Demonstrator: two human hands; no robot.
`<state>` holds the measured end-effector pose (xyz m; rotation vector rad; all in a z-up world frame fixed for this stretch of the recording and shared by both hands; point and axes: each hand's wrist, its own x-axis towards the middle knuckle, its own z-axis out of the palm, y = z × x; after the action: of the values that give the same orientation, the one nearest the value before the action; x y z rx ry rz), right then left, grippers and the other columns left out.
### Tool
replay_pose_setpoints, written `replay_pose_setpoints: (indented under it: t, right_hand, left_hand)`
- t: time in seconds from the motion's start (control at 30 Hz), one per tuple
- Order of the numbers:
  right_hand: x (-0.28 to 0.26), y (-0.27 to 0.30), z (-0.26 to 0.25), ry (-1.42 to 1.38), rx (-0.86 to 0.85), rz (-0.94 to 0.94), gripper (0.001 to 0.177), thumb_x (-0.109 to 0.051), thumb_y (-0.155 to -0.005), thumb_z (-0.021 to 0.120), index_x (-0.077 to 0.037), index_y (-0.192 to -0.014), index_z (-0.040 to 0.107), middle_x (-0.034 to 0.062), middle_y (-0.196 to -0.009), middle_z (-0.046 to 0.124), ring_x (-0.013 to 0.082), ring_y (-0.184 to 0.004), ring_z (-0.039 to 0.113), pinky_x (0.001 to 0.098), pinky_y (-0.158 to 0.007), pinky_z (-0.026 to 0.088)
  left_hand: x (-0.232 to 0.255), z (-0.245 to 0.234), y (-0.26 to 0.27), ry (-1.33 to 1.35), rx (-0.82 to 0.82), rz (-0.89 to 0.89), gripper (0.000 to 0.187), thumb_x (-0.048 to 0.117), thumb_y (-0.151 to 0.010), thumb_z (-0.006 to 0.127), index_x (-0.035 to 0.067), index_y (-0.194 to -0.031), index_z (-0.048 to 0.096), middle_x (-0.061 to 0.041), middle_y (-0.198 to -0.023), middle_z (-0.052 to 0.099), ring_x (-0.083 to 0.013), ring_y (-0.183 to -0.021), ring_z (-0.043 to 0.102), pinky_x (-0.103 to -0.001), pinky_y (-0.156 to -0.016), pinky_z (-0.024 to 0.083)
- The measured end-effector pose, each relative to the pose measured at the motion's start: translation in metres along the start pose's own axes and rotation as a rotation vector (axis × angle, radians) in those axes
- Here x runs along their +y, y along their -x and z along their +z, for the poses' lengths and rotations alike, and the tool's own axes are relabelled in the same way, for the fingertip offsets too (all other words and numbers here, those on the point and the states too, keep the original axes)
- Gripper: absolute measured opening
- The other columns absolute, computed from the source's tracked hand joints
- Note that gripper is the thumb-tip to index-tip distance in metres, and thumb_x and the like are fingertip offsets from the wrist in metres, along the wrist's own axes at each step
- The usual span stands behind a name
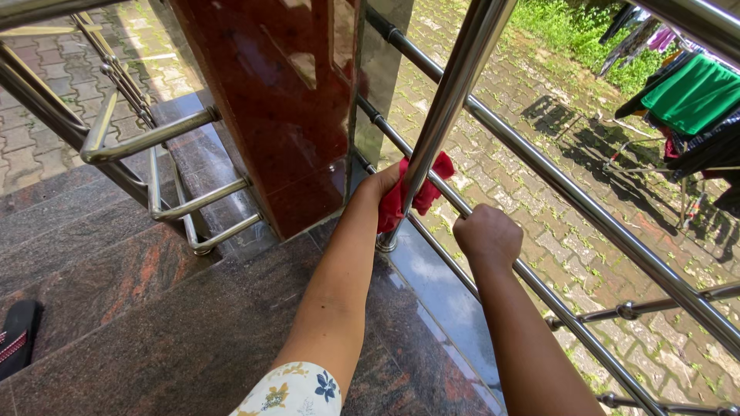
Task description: The person wipes the metal horizontal bars and vertical supports of a stainless steel railing using a red cloth.
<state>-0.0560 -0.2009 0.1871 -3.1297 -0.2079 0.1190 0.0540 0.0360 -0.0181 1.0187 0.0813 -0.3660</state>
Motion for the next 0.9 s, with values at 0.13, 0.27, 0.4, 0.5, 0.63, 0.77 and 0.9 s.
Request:
replay_pose_setpoints:
  t: [0.13, 0.27, 0.4, 0.5, 0.63, 0.77, 0.9]
  right_hand:
    - [0.003, 0.002, -0.001, -0.021, 0.049, -0.027, 0.036, -0.040, -0.089, 0.063, -0.008, -0.094, 0.079, 0.0167, -0.088, 0.075, 0.0333, -0.080, 0.074, 0.0451, -0.070, 0.058]
    - [0.006, 0.004, 0.001, -0.039, -0.003, 0.005, 0.035, -0.038, -0.090, 0.063, -0.008, -0.095, 0.079, 0.0160, -0.089, 0.076, 0.0326, -0.079, 0.075, 0.0446, -0.069, 0.059]
    - [0.005, 0.002, 0.001, -0.052, 0.027, 0.007, 0.033, -0.037, -0.089, 0.063, -0.008, -0.095, 0.079, 0.0161, -0.089, 0.076, 0.0327, -0.080, 0.075, 0.0446, -0.069, 0.059]
    - [0.006, 0.003, 0.002, -0.050, 0.016, 0.015, 0.035, -0.039, -0.089, 0.064, -0.008, -0.095, 0.079, 0.0156, -0.089, 0.076, 0.0331, -0.080, 0.075, 0.0446, -0.070, 0.059]
    - [0.005, 0.000, 0.004, -0.024, 0.039, 0.003, 0.035, -0.040, -0.089, 0.063, -0.009, -0.096, 0.079, 0.0156, -0.089, 0.076, 0.0329, -0.081, 0.074, 0.0443, -0.071, 0.059]
    - [0.002, -0.001, 0.008, -0.029, 0.059, -0.005, 0.035, -0.040, -0.090, 0.062, -0.011, -0.096, 0.078, 0.0148, -0.088, 0.076, 0.0324, -0.080, 0.074, 0.0447, -0.072, 0.058]
    - [-0.001, 0.000, 0.002, -0.028, 0.039, 0.009, 0.034, -0.040, -0.091, 0.061, -0.011, -0.096, 0.078, 0.0147, -0.087, 0.076, 0.0322, -0.079, 0.074, 0.0446, -0.072, 0.058]
  left_hand:
    - [-0.027, 0.003, 0.012, 0.095, 0.257, 0.069, 0.039, 0.046, -0.091, 0.068, 0.010, -0.105, 0.067, -0.007, -0.082, 0.067, -0.0199, -0.070, 0.063, -0.037, -0.061, 0.050]
    - [-0.059, 0.024, 0.019, 0.169, 0.503, 0.183, 0.040, 0.045, -0.091, 0.067, 0.008, -0.107, 0.067, -0.009, -0.086, 0.067, -0.0215, -0.074, 0.063, -0.037, -0.064, 0.050]
    - [-0.071, 0.045, 0.011, 0.216, 0.793, 0.361, 0.042, 0.044, -0.090, 0.066, 0.006, -0.108, 0.068, -0.011, -0.090, 0.068, -0.0232, -0.078, 0.064, -0.038, -0.068, 0.051]
    - [-0.091, 0.060, 0.004, 0.212, 1.106, 0.468, 0.043, 0.043, -0.090, 0.065, 0.005, -0.110, 0.068, -0.012, -0.093, 0.068, -0.0245, -0.082, 0.064, -0.038, -0.071, 0.051]
    - [-0.115, 0.067, -0.015, 0.240, 1.370, 0.413, 0.045, 0.042, -0.090, 0.063, 0.003, -0.111, 0.069, -0.014, -0.097, 0.068, -0.0261, -0.086, 0.065, -0.039, -0.074, 0.051]
    - [-0.139, 0.052, -0.028, 0.331, 1.447, 0.258, 0.047, 0.041, -0.089, 0.062, 0.001, -0.113, 0.069, -0.016, -0.101, 0.069, -0.0278, -0.090, 0.066, -0.040, -0.078, 0.052]
    - [-0.149, 0.041, -0.033, 0.406, 1.456, 0.151, 0.049, 0.040, -0.089, 0.060, -0.001, -0.114, 0.069, -0.018, -0.105, 0.069, -0.0295, -0.095, 0.066, -0.040, -0.082, 0.052]
